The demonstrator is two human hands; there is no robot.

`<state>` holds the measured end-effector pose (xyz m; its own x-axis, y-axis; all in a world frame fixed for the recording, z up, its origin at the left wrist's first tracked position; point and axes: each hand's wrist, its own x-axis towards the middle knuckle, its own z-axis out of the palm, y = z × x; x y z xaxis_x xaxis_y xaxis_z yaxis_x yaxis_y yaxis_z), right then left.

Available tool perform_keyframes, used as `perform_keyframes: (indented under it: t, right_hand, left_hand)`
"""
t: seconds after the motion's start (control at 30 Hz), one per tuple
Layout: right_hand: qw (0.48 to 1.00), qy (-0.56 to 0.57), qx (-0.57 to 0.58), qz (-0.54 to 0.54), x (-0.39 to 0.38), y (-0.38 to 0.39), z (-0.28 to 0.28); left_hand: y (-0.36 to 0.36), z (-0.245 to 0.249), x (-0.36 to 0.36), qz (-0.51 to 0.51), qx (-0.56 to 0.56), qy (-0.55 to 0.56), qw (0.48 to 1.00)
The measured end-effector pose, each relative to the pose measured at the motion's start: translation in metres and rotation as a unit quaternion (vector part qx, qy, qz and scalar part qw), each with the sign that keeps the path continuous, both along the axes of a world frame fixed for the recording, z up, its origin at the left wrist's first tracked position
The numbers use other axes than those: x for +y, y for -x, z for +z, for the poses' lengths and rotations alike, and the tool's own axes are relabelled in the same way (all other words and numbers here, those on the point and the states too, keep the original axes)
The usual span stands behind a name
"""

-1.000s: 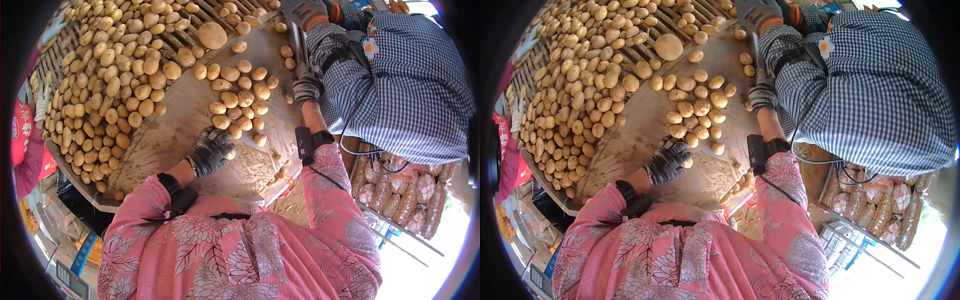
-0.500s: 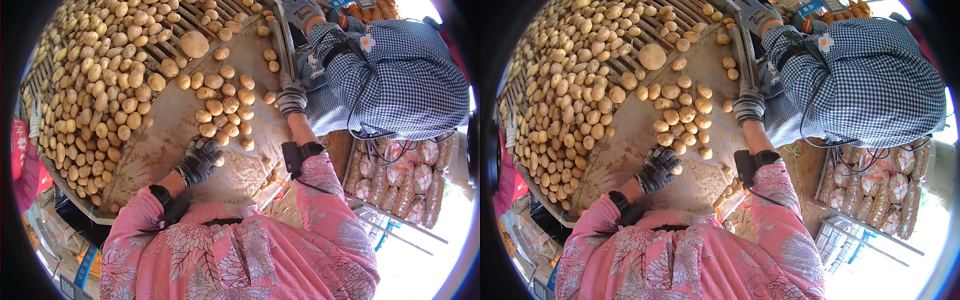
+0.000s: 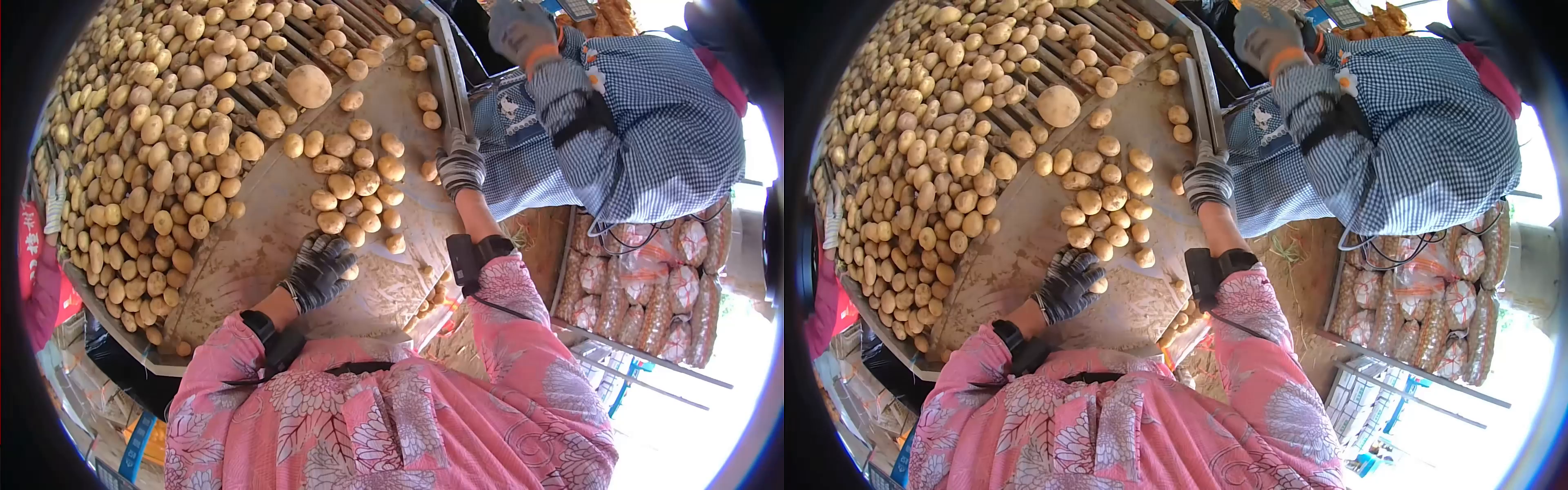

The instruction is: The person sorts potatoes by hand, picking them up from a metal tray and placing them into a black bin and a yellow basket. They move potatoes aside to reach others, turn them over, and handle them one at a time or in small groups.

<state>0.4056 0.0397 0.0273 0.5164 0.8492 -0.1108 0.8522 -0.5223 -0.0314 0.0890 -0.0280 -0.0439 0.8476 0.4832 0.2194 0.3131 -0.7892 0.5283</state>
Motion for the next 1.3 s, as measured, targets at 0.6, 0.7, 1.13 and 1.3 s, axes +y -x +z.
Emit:
perform_keyframes:
  t: [0.6, 0.7, 1.13, 1.3]
  right_hand:
    - [0.840, -0.347, 0.413, -0.051, -0.061, -0.005, -0.083]
    - [0.969, -0.187, 0.154, -0.059, -0.048, -0.007, -0.029]
    - [0.996, 0.040, 0.054, 0.059, -0.042, -0.020, -0.038]
    - [0.981, 0.114, 0.153, -0.020, -0.141, 0.052, -0.015]
  left_hand:
    - [0.000, 0.001, -0.001, 0.007, 0.006, -0.007, 1.000]
    - [0.000, 0.001, -0.002, 0.011, -0.023, -0.012, 1.000]
    - [-0.001, -0.005, -0.002, -0.004, -0.008, -0.023, 1.000]
    - [-0.003, -0.005, -0.006, 0.012, -0.009, -0.050, 0.999]
